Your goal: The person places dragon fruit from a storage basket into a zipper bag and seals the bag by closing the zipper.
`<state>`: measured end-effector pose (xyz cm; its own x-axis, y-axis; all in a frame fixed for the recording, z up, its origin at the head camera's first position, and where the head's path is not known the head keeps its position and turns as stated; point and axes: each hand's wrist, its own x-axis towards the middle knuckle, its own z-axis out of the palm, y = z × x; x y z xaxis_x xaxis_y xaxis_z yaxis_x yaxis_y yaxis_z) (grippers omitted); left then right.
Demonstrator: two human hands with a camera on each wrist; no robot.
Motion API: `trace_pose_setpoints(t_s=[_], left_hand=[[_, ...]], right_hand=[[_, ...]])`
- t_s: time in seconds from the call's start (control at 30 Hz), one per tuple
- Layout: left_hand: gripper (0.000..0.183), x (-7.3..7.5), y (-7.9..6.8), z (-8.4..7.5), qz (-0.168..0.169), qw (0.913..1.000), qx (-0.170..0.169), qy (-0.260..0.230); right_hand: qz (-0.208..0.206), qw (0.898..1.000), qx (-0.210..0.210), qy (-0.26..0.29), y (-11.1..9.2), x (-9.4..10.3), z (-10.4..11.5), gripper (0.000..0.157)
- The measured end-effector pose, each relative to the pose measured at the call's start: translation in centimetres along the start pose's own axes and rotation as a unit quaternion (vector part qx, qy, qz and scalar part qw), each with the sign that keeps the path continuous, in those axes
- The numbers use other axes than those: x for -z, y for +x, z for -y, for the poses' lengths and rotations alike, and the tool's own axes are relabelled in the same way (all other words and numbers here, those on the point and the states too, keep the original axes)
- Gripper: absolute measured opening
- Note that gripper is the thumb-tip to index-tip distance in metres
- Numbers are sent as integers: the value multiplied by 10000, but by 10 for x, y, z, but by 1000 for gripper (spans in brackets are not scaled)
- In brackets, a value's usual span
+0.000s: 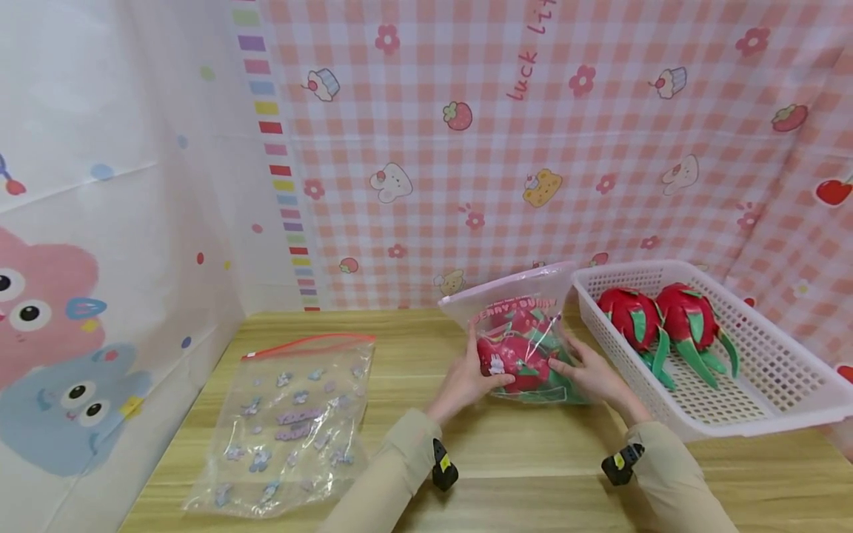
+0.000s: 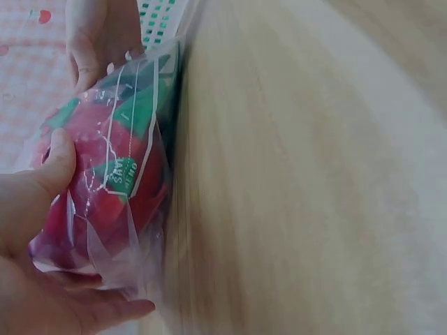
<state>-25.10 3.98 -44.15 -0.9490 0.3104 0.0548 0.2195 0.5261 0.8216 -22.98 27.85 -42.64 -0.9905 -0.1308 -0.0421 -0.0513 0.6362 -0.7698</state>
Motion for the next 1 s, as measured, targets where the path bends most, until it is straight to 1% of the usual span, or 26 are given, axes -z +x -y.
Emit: trace_pose_setpoints(t_s=[0.2, 0.37, 0.47, 0.57, 0.67, 0.8, 0.83, 0.9, 1.0], left_hand=[[115, -1, 8, 1, -1, 10000, 0, 49], [115, 0, 7, 2, 46, 10000, 30, 68], [112, 3, 4, 1, 79, 10000, -10, 33], [106, 9, 1, 1, 83, 9998, -178, 87], [94, 20, -3, 3, -12, 9985, -393, 380], [70, 41, -14, 8, -192, 9958, -360, 825], [65, 47, -18, 9, -233, 9955, -298, 866], [56, 63, -26, 11, -364, 9944, -281, 948], [48, 89, -40, 15, -641, 9925, -324, 986]], right_hand=[[17, 9999, -116, 124, 3, 2, 0, 83], [-12, 9997, -230, 101, 1, 1, 2, 85], [-238, 9995, -146, -170, -3, -1, 7, 86], [-665, 9957, 167, -617, -6, -6, 18, 84], [-1133, 9872, 490, -1005, -9, -13, 32, 78], [-1773, 9718, 732, -1374, -13, -26, 52, 70], [-1967, 9662, 840, -1440, -14, -30, 57, 68], [-2372, 9504, 1155, -1647, -15, -39, 66, 65], [-2790, 9279, 1742, -1755, -15, -54, 78, 58]])
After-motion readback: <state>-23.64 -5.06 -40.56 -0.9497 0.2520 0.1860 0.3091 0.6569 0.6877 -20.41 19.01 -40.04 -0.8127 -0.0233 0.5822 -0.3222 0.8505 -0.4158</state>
